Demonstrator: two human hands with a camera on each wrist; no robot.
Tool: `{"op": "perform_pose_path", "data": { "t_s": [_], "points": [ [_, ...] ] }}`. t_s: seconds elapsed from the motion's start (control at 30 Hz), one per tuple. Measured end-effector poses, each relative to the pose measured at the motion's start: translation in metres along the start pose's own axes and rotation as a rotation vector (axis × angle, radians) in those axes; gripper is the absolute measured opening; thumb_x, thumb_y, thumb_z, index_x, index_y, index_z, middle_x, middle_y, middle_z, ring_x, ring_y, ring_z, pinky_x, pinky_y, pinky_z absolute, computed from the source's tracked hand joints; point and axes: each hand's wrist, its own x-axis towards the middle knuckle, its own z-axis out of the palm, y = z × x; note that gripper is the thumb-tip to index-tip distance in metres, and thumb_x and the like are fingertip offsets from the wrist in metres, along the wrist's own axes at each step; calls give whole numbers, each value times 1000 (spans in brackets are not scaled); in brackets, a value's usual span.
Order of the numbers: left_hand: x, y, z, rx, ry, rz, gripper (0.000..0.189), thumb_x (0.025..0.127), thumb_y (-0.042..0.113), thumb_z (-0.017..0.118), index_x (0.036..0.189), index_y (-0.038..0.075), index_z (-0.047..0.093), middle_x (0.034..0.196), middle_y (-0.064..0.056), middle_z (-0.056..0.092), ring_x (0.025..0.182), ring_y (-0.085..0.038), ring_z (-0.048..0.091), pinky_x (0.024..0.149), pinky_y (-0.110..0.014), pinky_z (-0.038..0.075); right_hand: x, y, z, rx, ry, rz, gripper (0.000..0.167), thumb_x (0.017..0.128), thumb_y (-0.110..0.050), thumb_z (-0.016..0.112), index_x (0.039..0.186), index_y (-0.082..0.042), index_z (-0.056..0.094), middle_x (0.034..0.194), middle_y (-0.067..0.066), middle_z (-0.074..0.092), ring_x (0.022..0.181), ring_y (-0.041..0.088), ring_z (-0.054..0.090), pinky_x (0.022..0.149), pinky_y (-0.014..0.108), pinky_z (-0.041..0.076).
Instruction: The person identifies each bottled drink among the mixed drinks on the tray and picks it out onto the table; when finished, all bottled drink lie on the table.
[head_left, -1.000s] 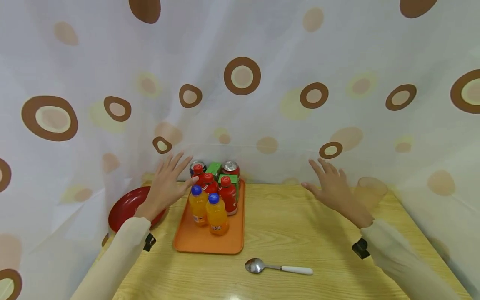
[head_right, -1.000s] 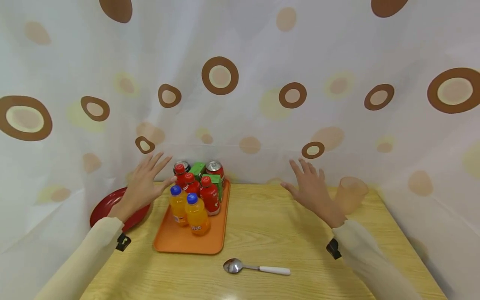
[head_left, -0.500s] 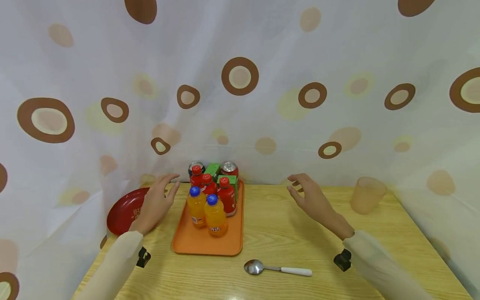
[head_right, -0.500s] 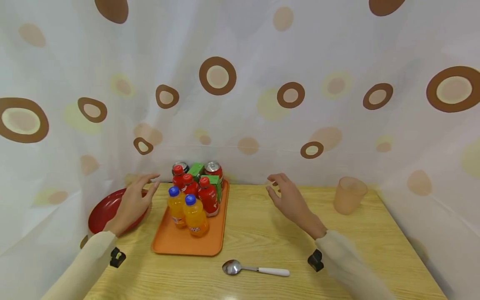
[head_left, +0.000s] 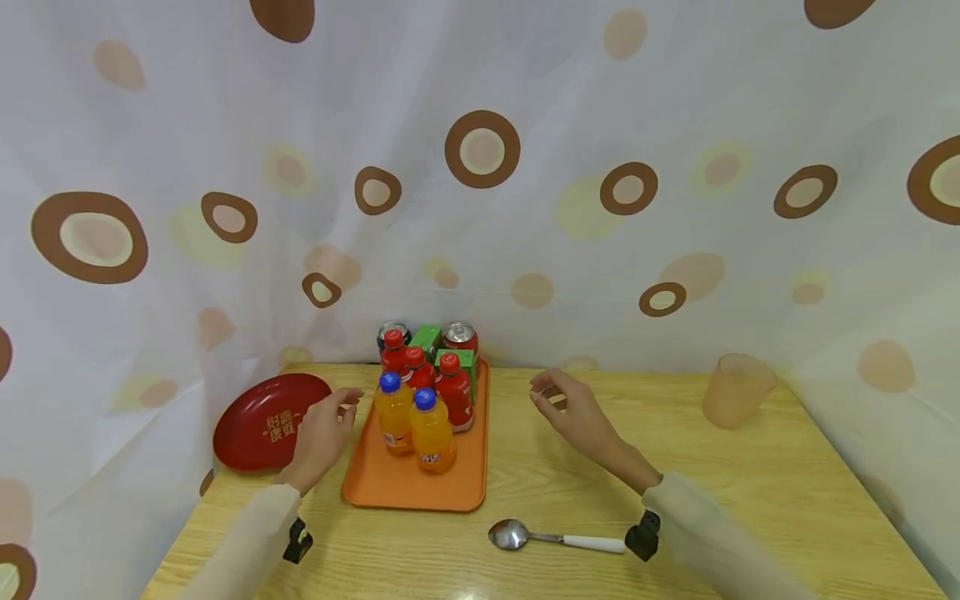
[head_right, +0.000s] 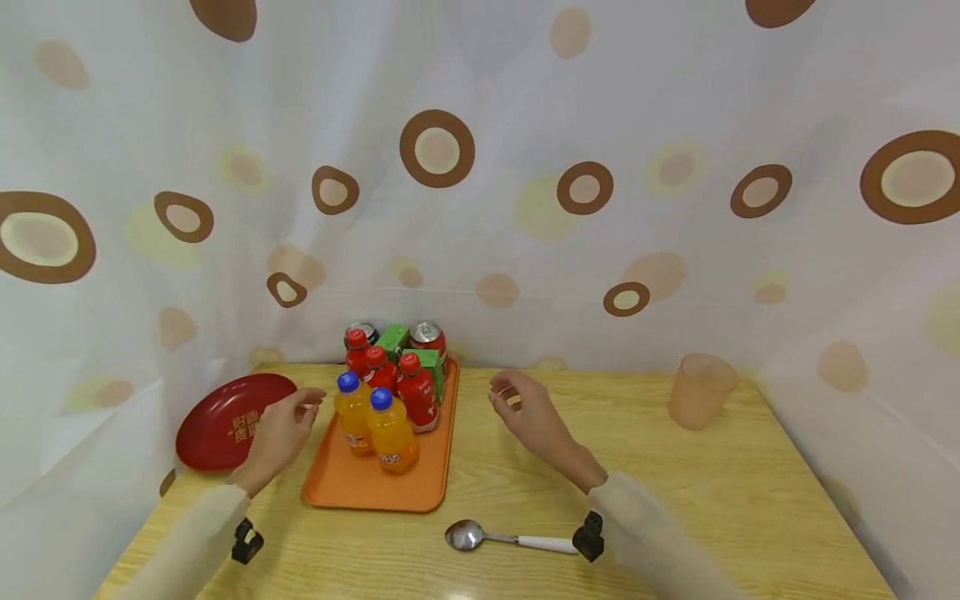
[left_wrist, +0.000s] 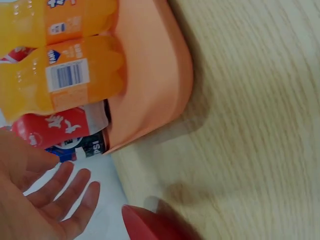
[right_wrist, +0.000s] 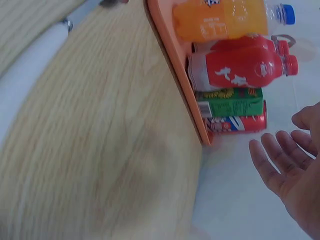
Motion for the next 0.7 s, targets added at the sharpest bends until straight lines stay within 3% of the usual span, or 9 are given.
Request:
{"op": "perform_pose_path", "data": {
  "t_s": [0.1, 0.2, 0.3, 0.43, 0.53, 0.7],
  "points": [
    [-3, -2, 5, 53, -57, -19, 28, 102, 3, 61, 129, -2, 69, 123, -22, 72, 95, -37, 73, 72, -48, 62, 0, -2, 9, 46, -22, 22, 18, 104, -12, 65, 121, -5, 67, 112, 10, 71, 100, 27, 69, 80, 33, 60],
    [-6, -2, 11, 156, -107, 20, 29, 98, 0, 66, 127, -4, 68, 120, -26, 70, 87, -37, 71, 66, -46, 61, 0, -2, 14, 115, -44, 49, 20, 104, -12, 64, 122, -2, 67, 114, 16, 71, 98, 28, 70, 77, 28, 60],
    [-7, -1, 15, 214, -167, 47, 33, 97, -1, 67, 129, -6, 65, 118, -28, 68, 84, -35, 70, 65, -45, 61, 1, -4, 20, 194, -47, 67, 23, 104, -10, 65, 124, 2, 66, 113, 20, 70, 97, 35, 71, 77, 34, 63],
    [-5, -3, 18, 114, -263, -9, 47, 99, -3, 64, 142, -13, 51, 119, -31, 68, 92, -37, 73, 76, -46, 63, 4, -11, 30, 250, -59, 77, 23, 103, -6, 64, 123, 4, 65, 111, 20, 70, 98, 37, 72, 80, 47, 63],
    [-3, -7, 17, -1, -300, -90, 54, 100, -4, 60, 148, -17, 40, 120, -33, 68, 100, -40, 73, 81, -46, 63, 5, -16, 38, 260, -93, 77, 22, 103, -6, 64, 123, 3, 65, 111, 19, 70, 97, 36, 72, 80, 48, 63],
    [3, -14, 21, -172, -342, -218, 57, 94, -7, 60, 146, -20, 42, 124, -35, 64, 114, -47, 67, 91, -50, 60, 3, -23, 51, 241, -159, 55, 20, 103, -5, 63, 122, 0, 68, 112, 19, 71, 97, 39, 71, 79, 43, 64]
  ]
}}
